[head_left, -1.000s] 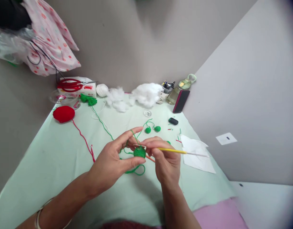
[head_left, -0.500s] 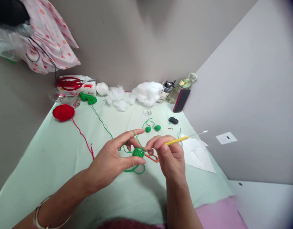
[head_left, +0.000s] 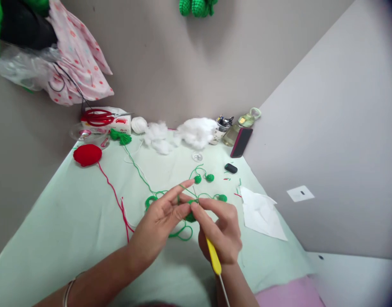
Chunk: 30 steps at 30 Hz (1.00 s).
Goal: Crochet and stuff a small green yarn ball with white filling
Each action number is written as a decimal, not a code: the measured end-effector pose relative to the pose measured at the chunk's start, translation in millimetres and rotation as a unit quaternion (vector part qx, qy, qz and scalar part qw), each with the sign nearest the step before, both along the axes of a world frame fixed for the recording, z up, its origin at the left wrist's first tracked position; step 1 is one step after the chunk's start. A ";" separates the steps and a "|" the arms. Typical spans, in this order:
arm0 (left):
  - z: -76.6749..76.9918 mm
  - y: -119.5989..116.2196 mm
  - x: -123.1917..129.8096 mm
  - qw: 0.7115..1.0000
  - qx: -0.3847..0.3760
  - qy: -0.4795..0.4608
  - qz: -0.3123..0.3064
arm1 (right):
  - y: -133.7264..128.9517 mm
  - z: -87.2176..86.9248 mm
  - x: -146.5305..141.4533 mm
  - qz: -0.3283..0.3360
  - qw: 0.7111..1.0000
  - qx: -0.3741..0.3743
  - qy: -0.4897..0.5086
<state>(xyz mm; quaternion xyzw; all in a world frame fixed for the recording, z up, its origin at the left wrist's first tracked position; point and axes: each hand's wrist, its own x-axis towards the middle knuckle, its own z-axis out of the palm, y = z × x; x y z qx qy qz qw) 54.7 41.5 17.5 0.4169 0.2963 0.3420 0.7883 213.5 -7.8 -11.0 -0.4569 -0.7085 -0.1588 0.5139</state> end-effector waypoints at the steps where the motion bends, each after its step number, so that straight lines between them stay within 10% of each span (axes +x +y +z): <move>1: 0.7 -0.9 0.8 0.999 -0.040 -0.022 -0.016 | -0.2 -0.1 -1.5 0.007 1.000 0.011 0.018; 5: 4.1 5.4 -2.9 0.989 -0.112 -0.075 -0.066 | 2.7 11.5 -4.8 0.089 0.977 -0.045 0.189; 15: 6.0 21.4 -13.8 0.999 0.001 -0.018 -0.031 | 12.5 24.6 3.1 0.225 0.842 -0.172 0.459; 30: 4.0 18.4 -10.7 0.999 0.039 0.001 -0.006 | 8.3 17.6 -3.1 0.142 0.896 -0.120 0.403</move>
